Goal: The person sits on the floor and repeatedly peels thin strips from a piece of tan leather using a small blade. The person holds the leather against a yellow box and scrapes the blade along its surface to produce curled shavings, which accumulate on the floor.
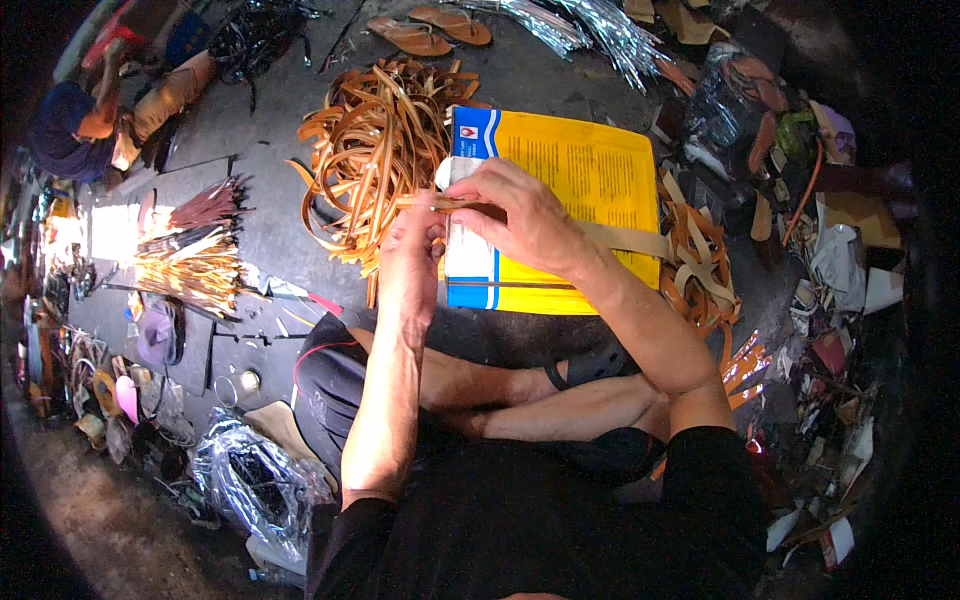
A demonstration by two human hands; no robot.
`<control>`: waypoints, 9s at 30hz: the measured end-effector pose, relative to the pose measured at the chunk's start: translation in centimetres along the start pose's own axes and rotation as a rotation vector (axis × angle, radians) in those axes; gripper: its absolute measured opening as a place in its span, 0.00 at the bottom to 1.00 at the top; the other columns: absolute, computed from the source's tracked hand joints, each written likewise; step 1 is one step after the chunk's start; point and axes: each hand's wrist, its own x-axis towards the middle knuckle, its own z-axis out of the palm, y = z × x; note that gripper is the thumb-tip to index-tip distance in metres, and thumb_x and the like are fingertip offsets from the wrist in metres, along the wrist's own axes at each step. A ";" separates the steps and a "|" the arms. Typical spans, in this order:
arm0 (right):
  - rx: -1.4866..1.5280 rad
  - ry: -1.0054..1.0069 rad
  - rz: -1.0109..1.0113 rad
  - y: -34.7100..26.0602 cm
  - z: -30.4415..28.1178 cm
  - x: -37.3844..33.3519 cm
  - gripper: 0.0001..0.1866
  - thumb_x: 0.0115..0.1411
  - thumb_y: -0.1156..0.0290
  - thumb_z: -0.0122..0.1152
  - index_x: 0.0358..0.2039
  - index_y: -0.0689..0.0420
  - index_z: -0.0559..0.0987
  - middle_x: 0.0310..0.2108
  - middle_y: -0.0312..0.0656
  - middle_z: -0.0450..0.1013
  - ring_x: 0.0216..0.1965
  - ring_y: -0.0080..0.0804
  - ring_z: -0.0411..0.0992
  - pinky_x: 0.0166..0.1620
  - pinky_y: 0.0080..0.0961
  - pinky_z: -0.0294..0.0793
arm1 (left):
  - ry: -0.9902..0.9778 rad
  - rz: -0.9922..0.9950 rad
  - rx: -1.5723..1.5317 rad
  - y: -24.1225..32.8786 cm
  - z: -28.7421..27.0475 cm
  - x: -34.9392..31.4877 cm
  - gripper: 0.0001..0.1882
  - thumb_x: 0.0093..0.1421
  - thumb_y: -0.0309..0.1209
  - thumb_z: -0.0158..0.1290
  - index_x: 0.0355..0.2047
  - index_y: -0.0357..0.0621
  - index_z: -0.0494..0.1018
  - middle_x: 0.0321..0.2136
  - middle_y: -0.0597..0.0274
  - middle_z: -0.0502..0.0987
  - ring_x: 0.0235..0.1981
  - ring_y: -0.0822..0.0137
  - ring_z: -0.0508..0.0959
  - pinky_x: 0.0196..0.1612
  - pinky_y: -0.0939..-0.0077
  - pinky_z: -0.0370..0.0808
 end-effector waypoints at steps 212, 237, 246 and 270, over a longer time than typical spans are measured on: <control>-0.308 -0.099 -0.197 0.1 -1.6 -0.8 0.06 0.54 0.73 0.60 0.33 0.55 0.79 0.31 0.42 0.72 0.35 0.40 0.73 0.38 0.33 0.74 | -0.079 0.157 0.666 2.4 1.1 0.1 0.09 0.64 0.34 0.54 0.33 0.39 0.74 0.25 0.71 0.74 0.27 0.81 0.69 0.32 0.85 0.66; -0.149 0.017 -0.091 0.3 -0.5 -1.0 0.08 0.52 0.70 0.66 0.33 0.57 0.80 0.32 0.41 0.73 0.36 0.40 0.73 0.40 0.33 0.74 | 0.049 0.009 0.212 0.4 -0.7 0.4 0.08 0.62 0.33 0.56 0.34 0.41 0.77 0.26 0.68 0.76 0.27 0.78 0.72 0.36 0.85 0.69; -0.103 -0.002 -0.038 0.5 -0.5 -1.5 0.08 0.53 0.70 0.66 0.34 0.57 0.81 0.31 0.40 0.73 0.36 0.40 0.73 0.40 0.33 0.74 | 0.120 -0.016 0.195 0.2 -3.2 1.7 0.07 0.62 0.31 0.56 0.34 0.40 0.76 0.27 0.67 0.77 0.28 0.77 0.73 0.37 0.85 0.71; -0.111 -0.023 -0.075 0.2 -0.7 -1.0 0.09 0.53 0.74 0.66 0.35 0.58 0.80 0.33 0.40 0.72 0.36 0.38 0.73 0.39 0.30 0.74 | 0.115 -0.064 0.064 -0.3 -2.0 1.5 0.07 0.62 0.33 0.57 0.29 0.45 0.75 0.24 0.69 0.77 0.24 0.79 0.73 0.29 0.87 0.67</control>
